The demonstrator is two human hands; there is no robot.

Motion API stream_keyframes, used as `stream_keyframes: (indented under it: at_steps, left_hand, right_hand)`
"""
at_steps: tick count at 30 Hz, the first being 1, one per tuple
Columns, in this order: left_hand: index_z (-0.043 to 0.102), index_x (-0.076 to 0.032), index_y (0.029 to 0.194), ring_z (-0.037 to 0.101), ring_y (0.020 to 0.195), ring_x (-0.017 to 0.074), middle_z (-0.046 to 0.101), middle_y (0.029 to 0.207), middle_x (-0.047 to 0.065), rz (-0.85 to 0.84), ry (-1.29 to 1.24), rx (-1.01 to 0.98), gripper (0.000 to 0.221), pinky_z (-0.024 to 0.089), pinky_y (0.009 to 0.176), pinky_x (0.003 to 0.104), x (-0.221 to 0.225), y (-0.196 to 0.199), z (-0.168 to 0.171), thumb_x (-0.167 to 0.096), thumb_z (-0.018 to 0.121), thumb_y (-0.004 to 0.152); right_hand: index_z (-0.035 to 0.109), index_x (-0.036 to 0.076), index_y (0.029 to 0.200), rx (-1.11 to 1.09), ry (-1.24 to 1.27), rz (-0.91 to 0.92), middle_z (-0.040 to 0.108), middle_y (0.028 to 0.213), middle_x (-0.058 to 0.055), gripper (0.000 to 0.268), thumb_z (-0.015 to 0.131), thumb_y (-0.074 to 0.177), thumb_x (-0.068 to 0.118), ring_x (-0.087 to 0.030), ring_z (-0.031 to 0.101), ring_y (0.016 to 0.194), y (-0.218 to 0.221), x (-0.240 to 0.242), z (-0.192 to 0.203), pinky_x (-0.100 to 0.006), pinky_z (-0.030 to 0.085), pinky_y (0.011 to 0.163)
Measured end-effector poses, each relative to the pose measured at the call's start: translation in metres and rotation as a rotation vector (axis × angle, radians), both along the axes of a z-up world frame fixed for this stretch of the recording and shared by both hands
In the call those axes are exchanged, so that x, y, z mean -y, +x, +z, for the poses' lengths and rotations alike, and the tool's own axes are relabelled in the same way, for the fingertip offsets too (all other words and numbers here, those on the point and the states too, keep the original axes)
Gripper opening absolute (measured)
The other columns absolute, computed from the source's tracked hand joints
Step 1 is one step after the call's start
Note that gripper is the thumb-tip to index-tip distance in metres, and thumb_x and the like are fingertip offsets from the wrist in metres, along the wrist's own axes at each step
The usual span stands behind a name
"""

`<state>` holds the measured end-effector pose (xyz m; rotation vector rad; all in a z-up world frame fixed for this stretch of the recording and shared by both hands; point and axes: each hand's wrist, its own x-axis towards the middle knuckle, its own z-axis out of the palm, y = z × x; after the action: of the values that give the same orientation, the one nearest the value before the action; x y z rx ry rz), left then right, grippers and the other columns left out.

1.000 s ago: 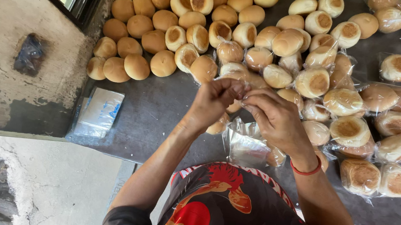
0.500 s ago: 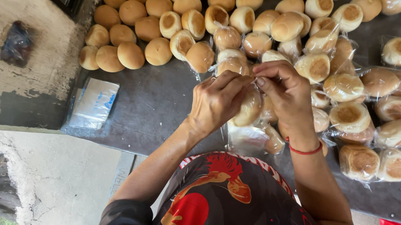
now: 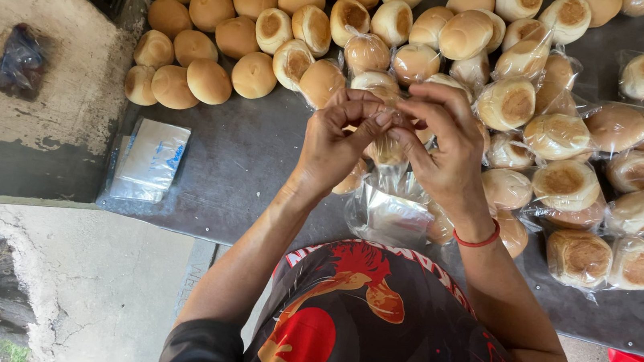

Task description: The person puts bread rolls into plastic bags by hand. They pick up a bread roll from a pile on the table and slide it into an individual clear plastic bag.

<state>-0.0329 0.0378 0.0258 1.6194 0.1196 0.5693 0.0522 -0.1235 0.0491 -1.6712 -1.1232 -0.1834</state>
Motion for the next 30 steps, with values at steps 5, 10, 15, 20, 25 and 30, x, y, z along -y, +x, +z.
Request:
stream_keyframes:
  at_steps: [5,10,15,20,25,30]
  left_hand:
    - [0.079,0.001,0.101,0.064,0.081,0.0087,0.069,0.103,0.005,0.031,0.009,-0.067,0.015,0.054,0.069,0.024,0.007,0.0,0.005,-0.013,0.077,0.095]
    - [0.076,0.002,0.095,0.062,0.076,0.007,0.071,0.103,0.006,0.138,-0.045,-0.054,0.017,0.051,0.064,0.023,-0.014,0.012,-0.002,-0.014,0.075,0.098]
    - [0.068,-0.005,0.124,0.072,0.093,0.0162,0.068,0.122,0.008,-0.024,0.145,-0.248,0.04,0.063,0.08,0.028,-0.017,0.006,-0.019,-0.021,0.082,0.091]
    - [0.042,-0.009,0.148,0.047,0.134,0.0378,0.048,0.148,0.02,-0.353,0.729,-0.221,0.109,0.042,0.106,0.055,0.005,-0.032,-0.053,-0.025,0.099,0.056]
    - [0.024,-0.009,0.157,0.034,0.144,0.0431,0.036,0.157,0.027,-0.437,0.814,-0.245,0.127,0.03,0.111,0.063,0.029,-0.026,-0.1,-0.023,0.096,0.054]
    - [0.043,-0.017,0.158,0.077,0.084,0.0266,0.08,0.09,0.01,-0.542,0.879,-0.457,0.075,0.029,0.123,0.056,0.037,0.006,-0.131,-0.022,0.078,0.093]
  right_hand:
    - [0.065,-0.001,0.112,0.227,-0.077,-0.117,0.065,0.116,-0.014,0.014,0.071,0.1,-0.004,-0.028,0.069,0.104,-0.005,0.002,-0.009,-0.036,0.057,0.087]
    - [0.06,-0.004,0.11,0.352,-0.093,-0.263,0.062,0.111,-0.018,0.006,0.064,0.105,-0.003,-0.029,0.066,0.099,-0.003,0.012,-0.031,-0.038,0.056,0.084]
    - [0.061,0.0,0.109,-0.371,0.145,-0.238,0.064,0.095,-0.006,0.006,0.059,0.113,0.003,-0.01,0.058,0.075,0.012,0.049,-0.057,-0.025,0.048,0.067]
    - [0.062,-0.003,0.106,-0.28,0.174,-0.479,0.066,0.091,-0.006,0.012,0.062,0.118,-0.004,-0.008,0.05,0.07,0.082,0.134,-0.074,-0.024,0.04,0.063]
    - [0.063,-0.005,0.103,0.14,-0.103,-0.669,0.063,0.111,-0.014,0.009,0.062,0.103,-0.014,-0.013,0.064,0.085,0.11,0.157,-0.111,-0.027,0.053,0.073]
    - [0.068,-0.002,0.107,-0.072,-0.177,-0.598,0.067,0.112,-0.012,0.007,0.066,0.105,-0.008,-0.014,0.07,0.091,0.096,0.139,-0.131,-0.025,0.057,0.07]
